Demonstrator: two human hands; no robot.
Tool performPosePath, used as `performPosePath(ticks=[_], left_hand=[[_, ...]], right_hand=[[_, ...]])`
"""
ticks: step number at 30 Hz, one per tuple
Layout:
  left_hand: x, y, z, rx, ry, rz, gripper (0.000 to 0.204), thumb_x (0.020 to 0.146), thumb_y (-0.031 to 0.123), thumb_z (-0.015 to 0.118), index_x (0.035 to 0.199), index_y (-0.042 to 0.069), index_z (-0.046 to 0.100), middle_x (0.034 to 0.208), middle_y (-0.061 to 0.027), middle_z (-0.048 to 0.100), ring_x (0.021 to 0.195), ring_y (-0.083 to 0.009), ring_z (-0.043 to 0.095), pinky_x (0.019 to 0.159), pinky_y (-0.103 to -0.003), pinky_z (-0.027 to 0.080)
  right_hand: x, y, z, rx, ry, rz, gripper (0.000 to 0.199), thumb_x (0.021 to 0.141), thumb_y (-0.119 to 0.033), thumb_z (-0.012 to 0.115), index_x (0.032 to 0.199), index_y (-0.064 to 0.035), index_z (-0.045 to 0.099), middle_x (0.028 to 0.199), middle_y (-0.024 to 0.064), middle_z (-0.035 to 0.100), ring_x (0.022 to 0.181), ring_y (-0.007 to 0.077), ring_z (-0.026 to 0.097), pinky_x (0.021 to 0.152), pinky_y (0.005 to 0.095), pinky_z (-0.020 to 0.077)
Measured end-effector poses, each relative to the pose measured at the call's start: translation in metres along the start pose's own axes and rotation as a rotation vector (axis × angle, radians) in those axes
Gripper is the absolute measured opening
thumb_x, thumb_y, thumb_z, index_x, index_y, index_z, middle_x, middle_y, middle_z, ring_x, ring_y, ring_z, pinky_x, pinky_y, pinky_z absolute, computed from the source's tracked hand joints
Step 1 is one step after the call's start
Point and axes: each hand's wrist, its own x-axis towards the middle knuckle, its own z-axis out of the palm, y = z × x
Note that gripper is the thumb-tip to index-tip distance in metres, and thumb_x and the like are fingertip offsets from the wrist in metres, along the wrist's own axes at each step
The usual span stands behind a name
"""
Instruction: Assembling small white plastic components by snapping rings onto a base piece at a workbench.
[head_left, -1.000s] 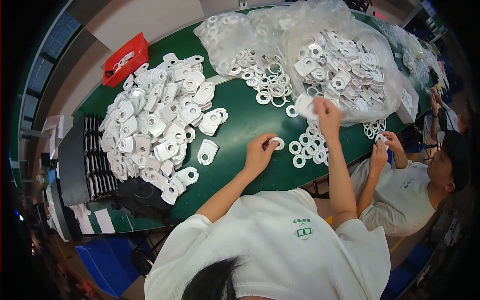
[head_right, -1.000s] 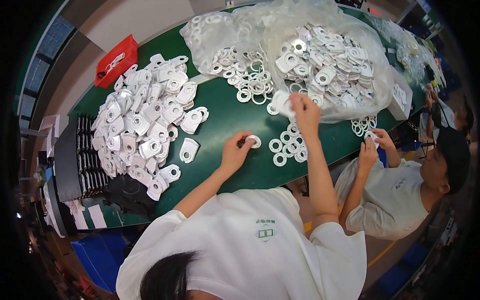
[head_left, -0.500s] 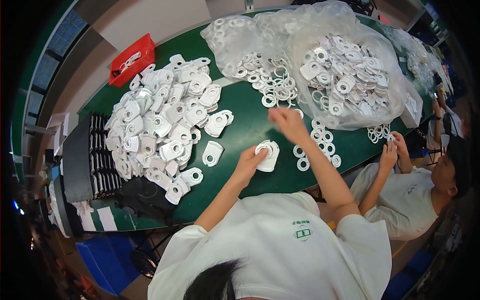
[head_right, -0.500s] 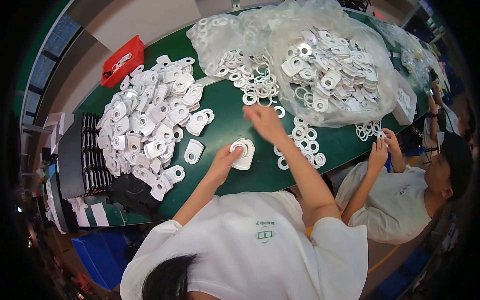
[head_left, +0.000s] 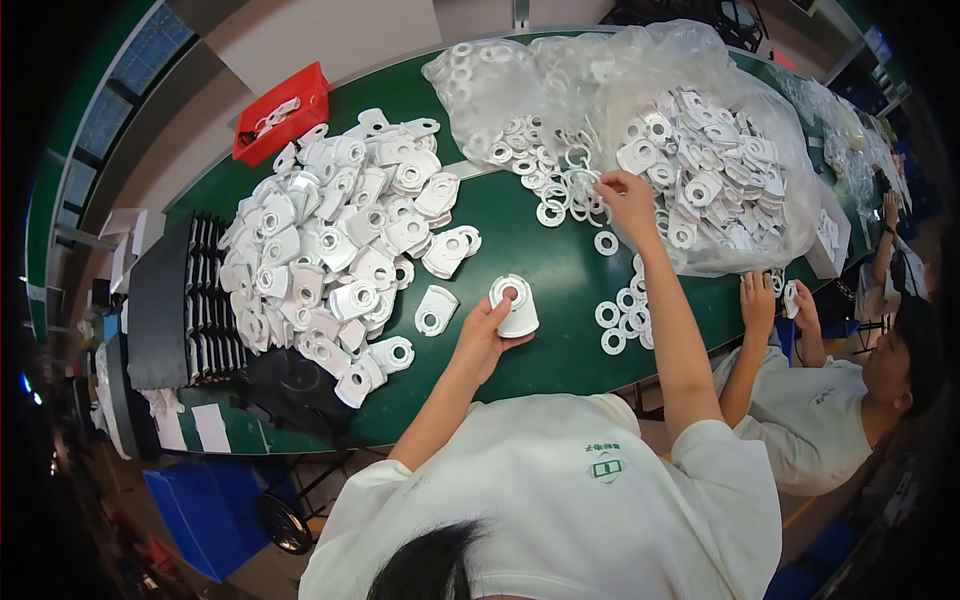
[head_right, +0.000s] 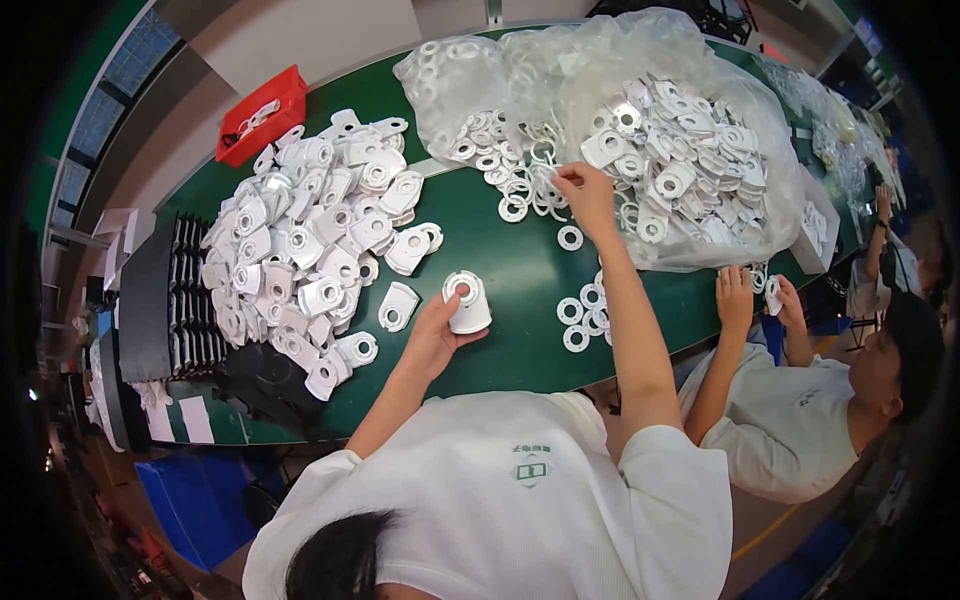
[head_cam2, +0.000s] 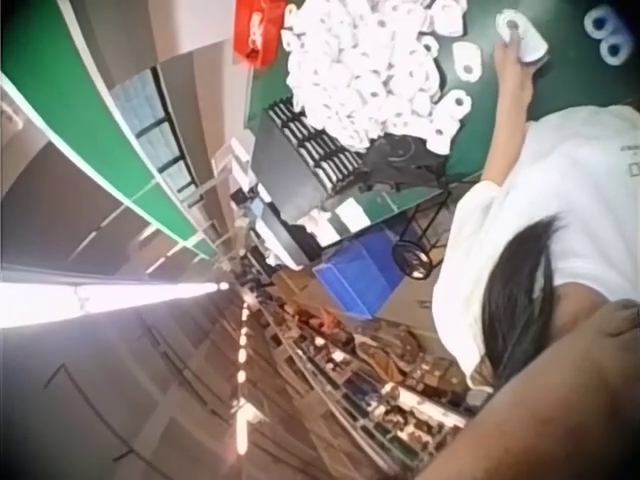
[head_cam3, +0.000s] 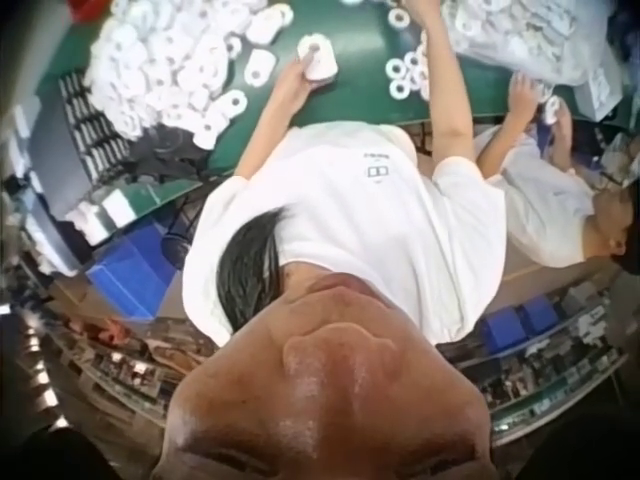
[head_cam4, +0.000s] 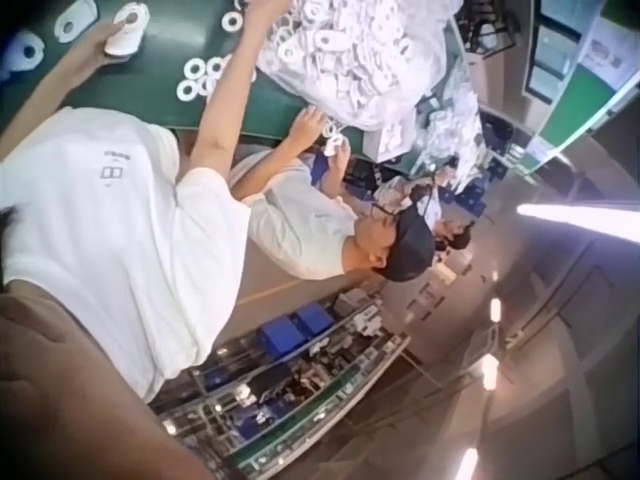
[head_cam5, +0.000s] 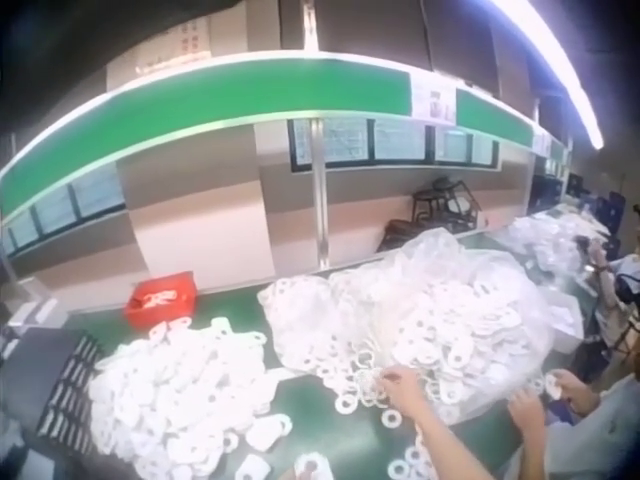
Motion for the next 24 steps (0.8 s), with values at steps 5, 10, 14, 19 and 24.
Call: performPosePath(ticks=[5, 10, 14, 19, 24], left_hand=[[0.012, -0.003, -0.007, 0.152, -0.153, 0.057, 0.035, 0.095, 0.023, 0.050, 0.125, 0.007, 0.046, 0.108, -0.0094, 0.061, 0.085, -0.0169, 0.064, 0.060, -0.023, 0.049], [0.007, 0.004, 0.007, 0.142, -0.215, 0.074, 0.034, 0.095, 0.019, 0.049, 0.126, 0.006, 0.045, 0.111, -0.0107, 0.061, 0.086, -0.0170, 0.064, 0.056, -0.021, 0.047], [0.005, 0.001, 0.009, 0.115, -0.225, 0.101, 0.037, 0.094, 0.015, 0.049, 0.129, 0.005, 0.041, 0.115, -0.0124, 0.059, 0.092, -0.0189, 0.064, 0.057, -0.021, 0.047], [0.004, 0.008, 0.014, 0.113, -0.233, 0.101, 0.043, 0.090, 0.005, 0.047, 0.132, 0.005, 0.037, 0.117, -0.0124, 0.057, 0.098, -0.0207, 0.063, 0.061, -0.023, 0.048], [0.003, 0.026, 0.019, 0.166, -0.266, 0.122, 0.047, 0.085, -0.001, 0.044, 0.131, 0.002, 0.036, 0.117, -0.0149, 0.057, 0.096, -0.0218, 0.064, 0.059, -0.023, 0.047]], right_hand=[[-0.013, 0.010, 0.000, 0.447, 0.190, 0.100, 0.015, 0.078, -0.007, 0.070, 0.087, 0.0037, 0.067, 0.075, 0.0049, 0.067, 0.067, 0.0097, 0.061, 0.062, 0.0228, 0.0474], [-0.022, 0.034, 0.014, 0.472, 0.035, 0.240, 0.012, 0.080, -0.007, 0.069, 0.089, 0.0000, 0.066, 0.080, 0.0027, 0.066, 0.070, 0.0078, 0.060, 0.062, 0.0204, 0.0471], [-0.011, 0.027, 0.018, 0.636, 0.334, 0.273, 0.013, 0.082, -0.010, 0.068, 0.092, -0.0025, 0.066, 0.081, 0.0013, 0.066, 0.072, 0.0075, 0.059, 0.061, 0.0204, 0.0467], [-0.010, -0.008, 0.015, 0.862, 0.267, 0.218, 0.014, 0.087, -0.009, 0.061, 0.099, -0.0019, 0.064, 0.086, 0.0023, 0.063, 0.075, 0.0064, 0.057, 0.060, 0.0213, 0.0482], [-0.043, -0.086, 0.003, 0.502, -0.189, -0.044, 0.017, 0.088, -0.007, 0.057, 0.103, -0.0059, 0.065, 0.089, 0.0033, 0.060, 0.077, 0.0102, 0.058, 0.065, 0.0251, 0.0485]])
